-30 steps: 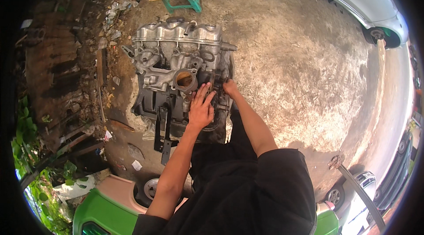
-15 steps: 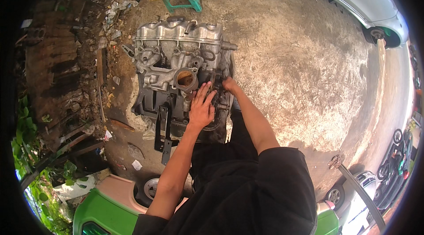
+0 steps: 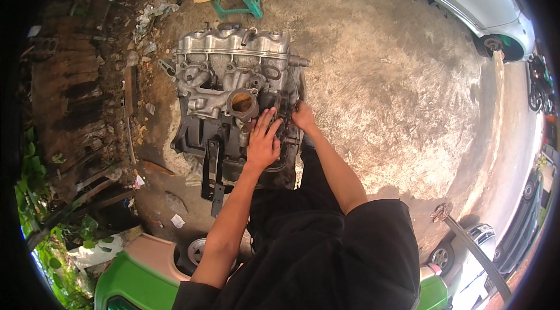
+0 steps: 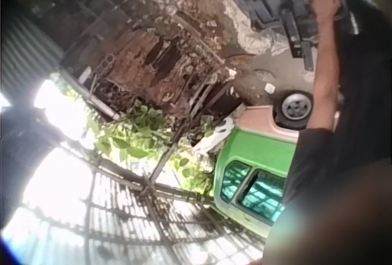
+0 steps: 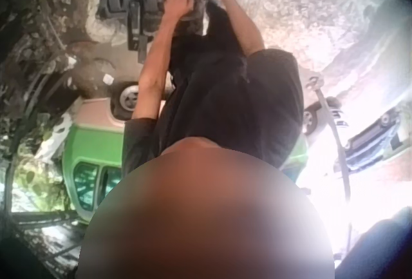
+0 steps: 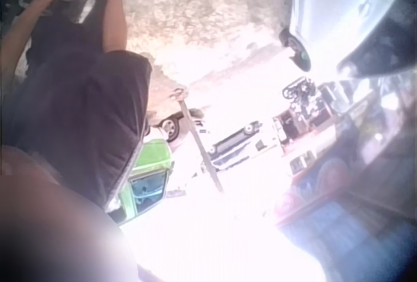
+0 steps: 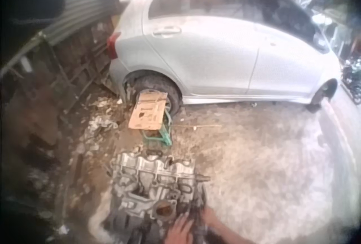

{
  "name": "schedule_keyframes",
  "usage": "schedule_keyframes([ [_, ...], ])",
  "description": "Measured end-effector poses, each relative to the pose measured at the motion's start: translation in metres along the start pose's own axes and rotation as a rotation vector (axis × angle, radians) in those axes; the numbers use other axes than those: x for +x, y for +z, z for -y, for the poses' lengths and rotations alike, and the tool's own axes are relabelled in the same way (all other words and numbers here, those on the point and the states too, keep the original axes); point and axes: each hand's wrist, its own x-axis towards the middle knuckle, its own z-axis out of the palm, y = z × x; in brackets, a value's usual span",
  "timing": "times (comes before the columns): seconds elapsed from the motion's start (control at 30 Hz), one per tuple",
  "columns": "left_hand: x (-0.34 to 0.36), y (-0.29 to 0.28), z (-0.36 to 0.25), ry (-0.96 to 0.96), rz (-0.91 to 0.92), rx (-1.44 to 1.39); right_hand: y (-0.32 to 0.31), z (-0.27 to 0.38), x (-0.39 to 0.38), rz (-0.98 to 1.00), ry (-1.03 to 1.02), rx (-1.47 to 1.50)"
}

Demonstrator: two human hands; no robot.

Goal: The person uses a wrench to tighten bolts on a car engine block resting on the ground. They repeatedly reposition the wrench and apply torque to fasteners on the side of the engine.

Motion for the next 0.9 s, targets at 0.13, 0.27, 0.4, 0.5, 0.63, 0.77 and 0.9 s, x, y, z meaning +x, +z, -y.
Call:
schedule_keyframes([
  [0.13, 0.0, -0.001, -0.001, 0.013, 0.002, 0.068, -0.006, 0.015, -0.05, -0.056, -0.16, -0.018],
  [0.27, 0.001, -0.003, -0.002, 0.018, -0.007, 0.051, -0.015, 0.024, -0.096, 0.1, -0.192, -0.112],
  [0.4, 0.001, -0.003, -0.002, 0.016, -0.004, 0.048, -0.031, 0.009, -0.115, 0.172, -0.358, -0.185],
  [0.5, -0.001, -0.003, -0.002, 0.01, 0.001, 0.057, -0.034, -0.001, -0.11, 0.05, -0.312, -0.103],
  [0.63, 0.0, -0.002, -0.002, 0.021, 0.002, 0.071, -0.042, -0.011, -0.084, -0.203, -0.122, 0.175],
  [0.77, 0.0, -0.002, -0.002, 0.02, 0.004, 0.071, -0.041, -0.025, -0.054, -0.294, -0.056, 0.053],
  [0.9, 0.001, -0.002, -0.002, 0.024, -0.011, 0.075, -0.022, -0.035, -0.022, -0.003, 0.288, 0.254],
])
